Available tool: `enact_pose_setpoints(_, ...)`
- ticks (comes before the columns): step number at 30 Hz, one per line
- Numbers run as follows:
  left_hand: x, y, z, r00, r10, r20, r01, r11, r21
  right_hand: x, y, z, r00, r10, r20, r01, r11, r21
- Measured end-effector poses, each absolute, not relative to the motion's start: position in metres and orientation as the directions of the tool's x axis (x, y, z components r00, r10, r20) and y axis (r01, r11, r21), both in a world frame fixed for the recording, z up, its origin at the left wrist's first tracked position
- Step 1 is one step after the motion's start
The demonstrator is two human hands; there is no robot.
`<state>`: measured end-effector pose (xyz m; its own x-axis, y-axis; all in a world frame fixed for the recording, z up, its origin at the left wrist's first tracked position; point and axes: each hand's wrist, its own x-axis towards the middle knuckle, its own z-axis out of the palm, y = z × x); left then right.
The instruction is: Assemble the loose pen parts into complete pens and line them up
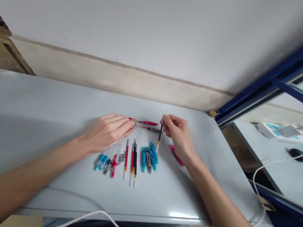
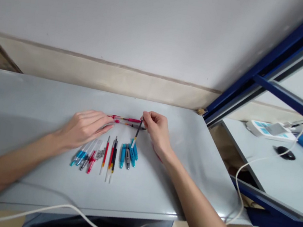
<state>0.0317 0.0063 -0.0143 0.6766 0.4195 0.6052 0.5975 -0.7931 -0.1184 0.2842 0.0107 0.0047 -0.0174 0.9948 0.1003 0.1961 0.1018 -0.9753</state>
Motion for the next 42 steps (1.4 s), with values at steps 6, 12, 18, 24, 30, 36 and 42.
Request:
enact_pose_setpoints(6, 0.029, 0.005, -0.018, 0.706, 0.420, 0.570, 0.519, -0.855, -0.013, 0.286, 0.006, -0.005, -0.065, 0.997, 0.029, -0.020, 0.028, -0.999)
enact_pose_setpoints(12, 0.029, 0.005, -0.024, 0.675, 0.504, 0.538, 0.567, -0.821, 0.058, 0.286, 0.010, -0.013, -0.062, 0.998, 0.025, -0.103, 0.019, -0.995)
enact_pose_setpoints(18, 0.030, 0.006, -0.029, 0.609, 0.568, 0.554, 0.588, -0.792, 0.165, 0.287, 0.011, -0.015, 0.008, 0.996, 0.084, -0.118, 0.084, -0.989)
enact_pose_setpoints(24, 0.031, 0.005, -0.031, 0.597, 0.573, 0.562, 0.560, -0.799, 0.220, 0.285, 0.010, -0.014, 0.071, 0.995, 0.062, -0.087, 0.069, -0.994)
enact_pose_setpoints(30, 0.033, 0.005, -0.028, 0.590, 0.577, 0.565, 0.559, -0.797, 0.230, 0.282, 0.009, -0.015, 0.112, 0.989, 0.093, -0.048, 0.099, -0.994)
enact_pose_setpoints(36, 0.035, 0.005, -0.026, 0.566, 0.602, 0.563, 0.567, -0.780, 0.264, 0.272, -0.003, -0.009, 0.049, 0.989, 0.142, -0.009, 0.142, -0.990)
enact_pose_setpoints(42, 0.037, 0.004, -0.023, 0.548, 0.615, 0.568, 0.584, -0.767, 0.267, 0.260, -0.016, -0.011, -0.102, 0.974, 0.203, 0.049, 0.208, -0.977)
